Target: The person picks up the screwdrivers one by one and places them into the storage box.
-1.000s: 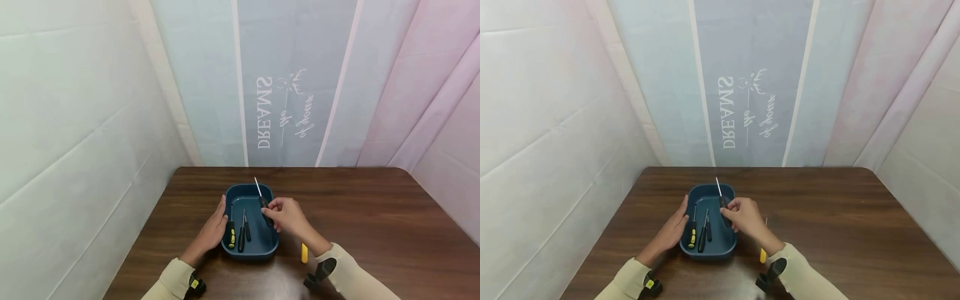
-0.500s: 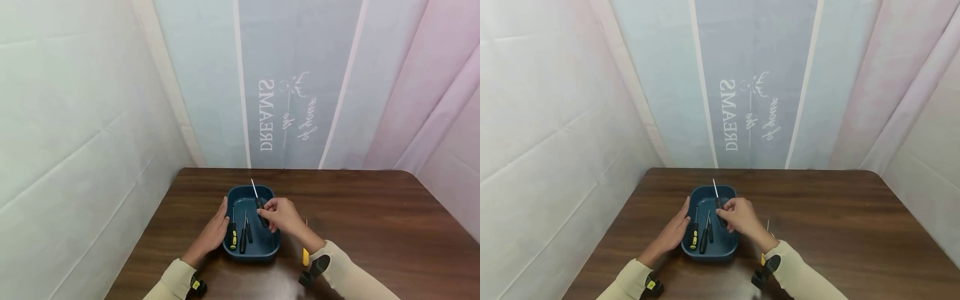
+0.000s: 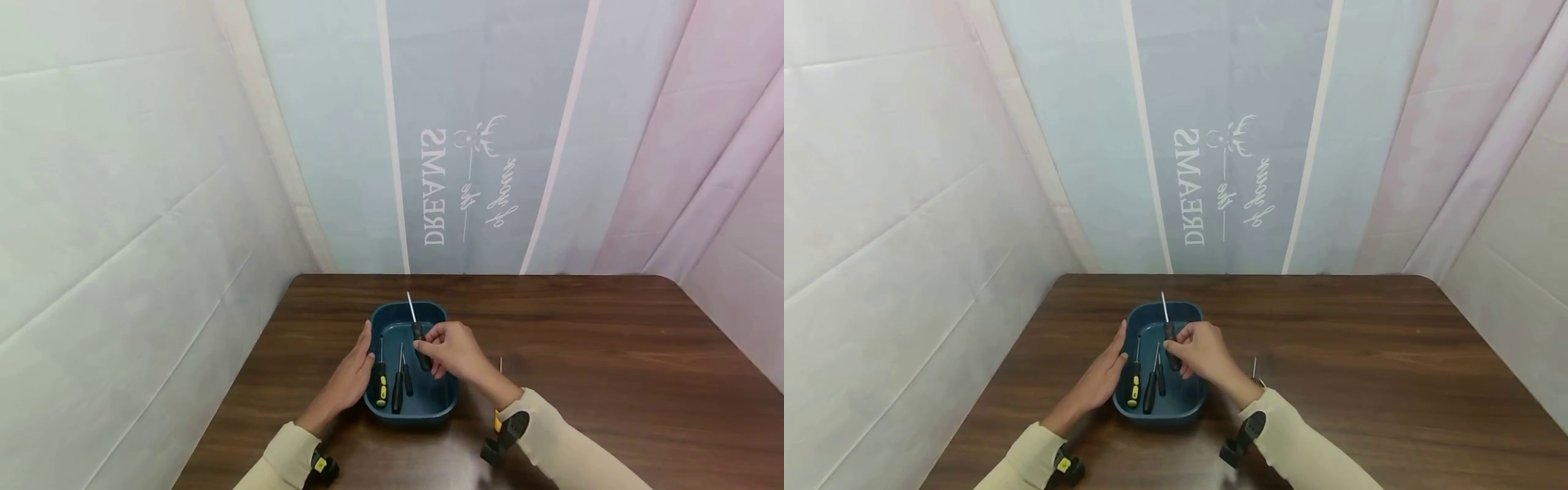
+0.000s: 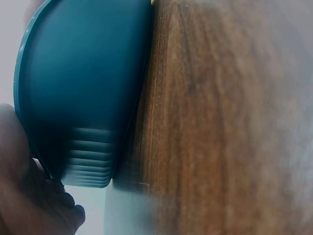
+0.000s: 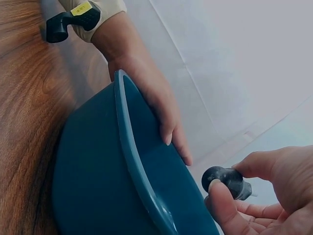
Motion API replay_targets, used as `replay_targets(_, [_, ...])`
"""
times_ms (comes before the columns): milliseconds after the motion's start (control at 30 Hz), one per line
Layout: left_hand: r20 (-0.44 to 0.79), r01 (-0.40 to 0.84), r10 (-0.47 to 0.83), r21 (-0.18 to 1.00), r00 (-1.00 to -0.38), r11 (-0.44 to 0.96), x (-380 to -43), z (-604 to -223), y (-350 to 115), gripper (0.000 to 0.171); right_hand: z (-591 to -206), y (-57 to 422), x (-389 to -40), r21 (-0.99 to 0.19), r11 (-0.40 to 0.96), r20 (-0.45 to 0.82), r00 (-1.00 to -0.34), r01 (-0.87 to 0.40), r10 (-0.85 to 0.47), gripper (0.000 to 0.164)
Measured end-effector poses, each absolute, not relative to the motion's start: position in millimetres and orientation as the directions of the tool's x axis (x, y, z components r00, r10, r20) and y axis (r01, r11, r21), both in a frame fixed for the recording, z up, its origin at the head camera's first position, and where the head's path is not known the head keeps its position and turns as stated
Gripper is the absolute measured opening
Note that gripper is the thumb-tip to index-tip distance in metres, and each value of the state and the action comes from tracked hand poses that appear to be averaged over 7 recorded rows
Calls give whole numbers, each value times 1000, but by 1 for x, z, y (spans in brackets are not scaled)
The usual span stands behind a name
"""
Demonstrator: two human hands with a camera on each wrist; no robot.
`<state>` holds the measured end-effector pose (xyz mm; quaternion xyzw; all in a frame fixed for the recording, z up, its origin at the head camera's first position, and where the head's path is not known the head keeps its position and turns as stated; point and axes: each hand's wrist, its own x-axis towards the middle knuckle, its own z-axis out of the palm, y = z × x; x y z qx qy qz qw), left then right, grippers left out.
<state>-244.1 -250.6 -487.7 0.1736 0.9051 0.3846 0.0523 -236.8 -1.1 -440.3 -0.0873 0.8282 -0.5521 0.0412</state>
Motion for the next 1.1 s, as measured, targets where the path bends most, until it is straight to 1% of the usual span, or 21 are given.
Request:
replay_targets(700, [59, 283, 348, 716, -936, 639, -242, -494, -249, 61, -448, -12, -237, -924, 369, 12, -974, -97, -225, 20])
replay_targets(1100, [59, 285, 351, 714, -935, 640, -243, -495, -251, 60, -452, -18, -239, -914, 395, -10, -967, -95, -255, 19])
